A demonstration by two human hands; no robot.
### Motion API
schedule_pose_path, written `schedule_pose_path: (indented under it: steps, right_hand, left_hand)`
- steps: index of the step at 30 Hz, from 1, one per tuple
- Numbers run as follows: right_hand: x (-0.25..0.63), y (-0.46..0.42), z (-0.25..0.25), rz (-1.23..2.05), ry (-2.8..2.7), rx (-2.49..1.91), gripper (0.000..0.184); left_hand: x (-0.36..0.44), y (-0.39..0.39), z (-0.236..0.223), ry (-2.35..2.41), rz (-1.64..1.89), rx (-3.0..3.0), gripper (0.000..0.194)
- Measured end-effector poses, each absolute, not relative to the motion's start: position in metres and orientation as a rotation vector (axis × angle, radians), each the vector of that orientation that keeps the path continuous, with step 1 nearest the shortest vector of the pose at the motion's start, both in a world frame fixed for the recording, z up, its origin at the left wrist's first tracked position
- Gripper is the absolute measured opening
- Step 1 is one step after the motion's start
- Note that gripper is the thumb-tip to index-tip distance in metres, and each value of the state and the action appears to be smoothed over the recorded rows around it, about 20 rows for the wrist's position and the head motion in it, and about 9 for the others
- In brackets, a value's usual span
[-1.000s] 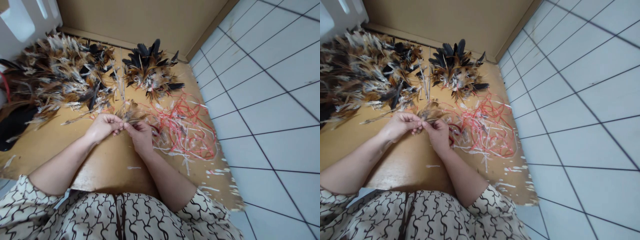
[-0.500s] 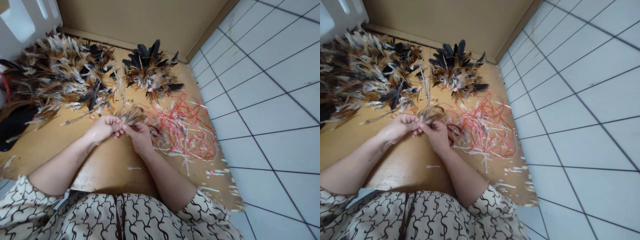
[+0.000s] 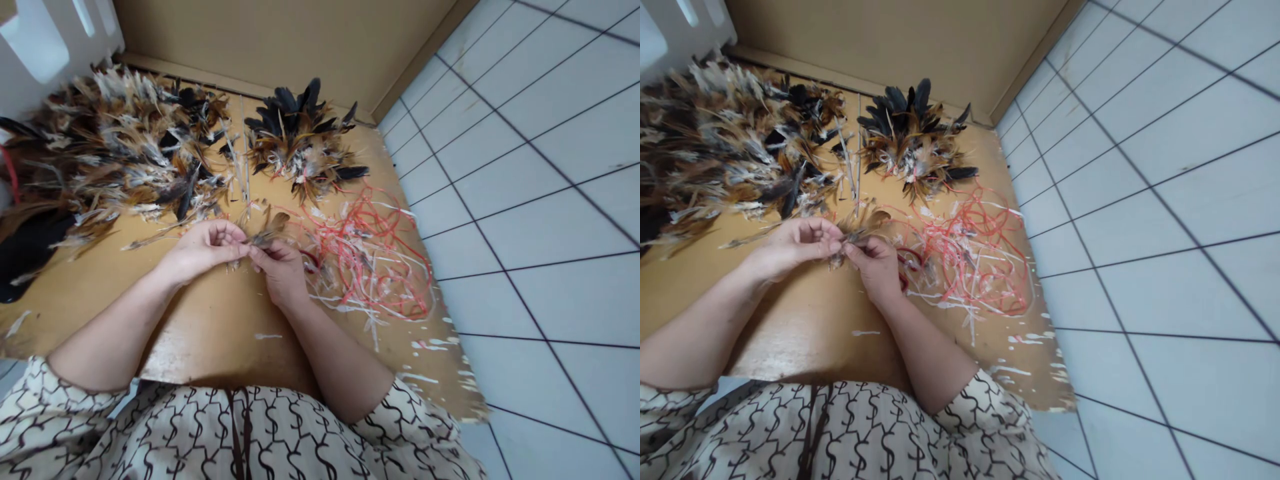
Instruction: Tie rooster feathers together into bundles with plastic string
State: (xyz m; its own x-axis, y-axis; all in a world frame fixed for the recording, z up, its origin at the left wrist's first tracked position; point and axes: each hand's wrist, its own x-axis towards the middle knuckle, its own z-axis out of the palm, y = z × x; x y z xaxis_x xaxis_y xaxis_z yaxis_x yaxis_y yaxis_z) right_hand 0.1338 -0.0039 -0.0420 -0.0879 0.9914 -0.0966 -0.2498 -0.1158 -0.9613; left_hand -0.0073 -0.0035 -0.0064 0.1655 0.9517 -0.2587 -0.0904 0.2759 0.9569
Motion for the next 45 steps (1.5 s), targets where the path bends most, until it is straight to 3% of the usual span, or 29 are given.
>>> schedule_pose_path:
  steps: [9,22,27,36,45]
  right_hand:
    - [0.134,-0.005,-0.045,1.466,-1.038,-1.076,0.028]
    - [0.134,-0.003,-0.042,1.512,-0.944,-1.051,0.021]
    - [0.137,0.0,-0.043,1.393,-0.942,-1.107,0.023]
    - [0.137,-0.003,-0.045,1.354,-1.041,-1.147,0.029]
    - [0.137,-0.002,-0.047,1.364,-1.058,-1.144,0.029]
  left_hand:
    - [-0.006,-0.003,-0.007,1.24,0.939,1.087,0.013]
    - [-0.008,-0.003,-0.013,1.243,0.82,1.171,0.024]
    - [-0.021,0.002,-0.005,1.461,0.908,1.295,0.02]
    - [-0.002,-0.007,-0.008,1.862,0.408,1.893,0.034]
    - [-0.004,-0.005,-0.006,1.91,0.298,1.96,0.016]
